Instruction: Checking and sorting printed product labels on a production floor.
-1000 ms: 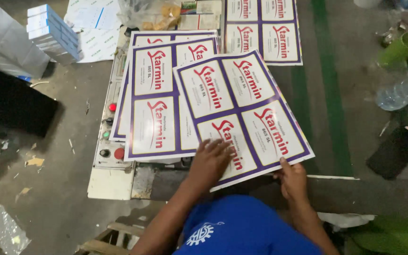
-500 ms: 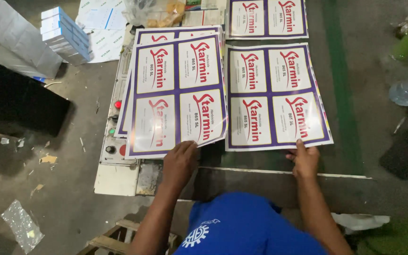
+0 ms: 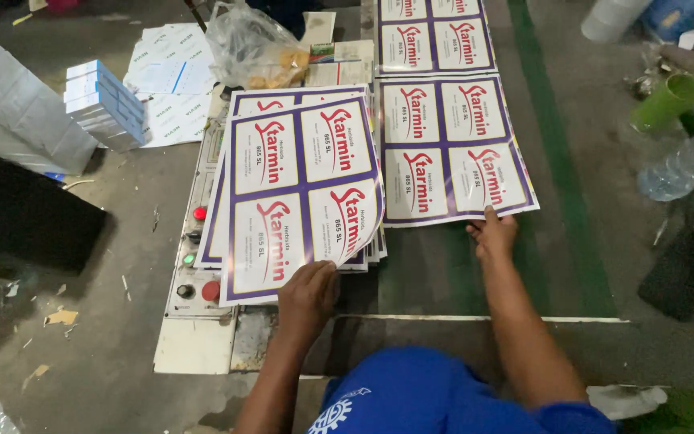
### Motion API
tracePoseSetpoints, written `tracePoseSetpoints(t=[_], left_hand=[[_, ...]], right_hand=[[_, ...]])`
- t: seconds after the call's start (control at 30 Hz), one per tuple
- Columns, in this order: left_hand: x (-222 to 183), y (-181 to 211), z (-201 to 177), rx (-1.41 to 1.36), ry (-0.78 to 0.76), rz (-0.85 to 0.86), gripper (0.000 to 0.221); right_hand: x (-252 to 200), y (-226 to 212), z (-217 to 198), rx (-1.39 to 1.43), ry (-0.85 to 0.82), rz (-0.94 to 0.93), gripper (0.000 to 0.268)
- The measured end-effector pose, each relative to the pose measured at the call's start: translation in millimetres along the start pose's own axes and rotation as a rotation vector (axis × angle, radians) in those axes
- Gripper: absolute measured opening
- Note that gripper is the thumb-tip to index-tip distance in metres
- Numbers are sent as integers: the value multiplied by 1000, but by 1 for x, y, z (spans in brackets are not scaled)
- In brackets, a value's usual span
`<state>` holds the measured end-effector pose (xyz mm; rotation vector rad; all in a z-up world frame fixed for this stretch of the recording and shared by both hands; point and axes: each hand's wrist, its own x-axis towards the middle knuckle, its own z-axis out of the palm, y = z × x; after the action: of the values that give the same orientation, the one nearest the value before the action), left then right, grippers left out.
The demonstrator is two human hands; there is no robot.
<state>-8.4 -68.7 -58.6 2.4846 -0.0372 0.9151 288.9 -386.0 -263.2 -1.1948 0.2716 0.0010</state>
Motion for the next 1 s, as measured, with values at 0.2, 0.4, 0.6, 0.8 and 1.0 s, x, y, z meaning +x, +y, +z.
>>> tracePoseSetpoints(t=[0.2,0.4,0.6,0.8,1.0], left_hand=[[10,9,-2,-38,61,6,17],[18,33,12,-111,118,107,19],[5,58,59,-156,-183,221,22],[-6,35,58,-125,-298,309,29],[1,-22,24,139,-255,97,38]], right_hand=[[-4,-15,-1,-34,-56,199,38],[-147,-51,19,-235,-414,297,46],[-199,-25,9,-215,-814,349,42],[-199,-35,-24,-129,-396,338,26],[-190,-30,-100,-115,-149,173,22]])
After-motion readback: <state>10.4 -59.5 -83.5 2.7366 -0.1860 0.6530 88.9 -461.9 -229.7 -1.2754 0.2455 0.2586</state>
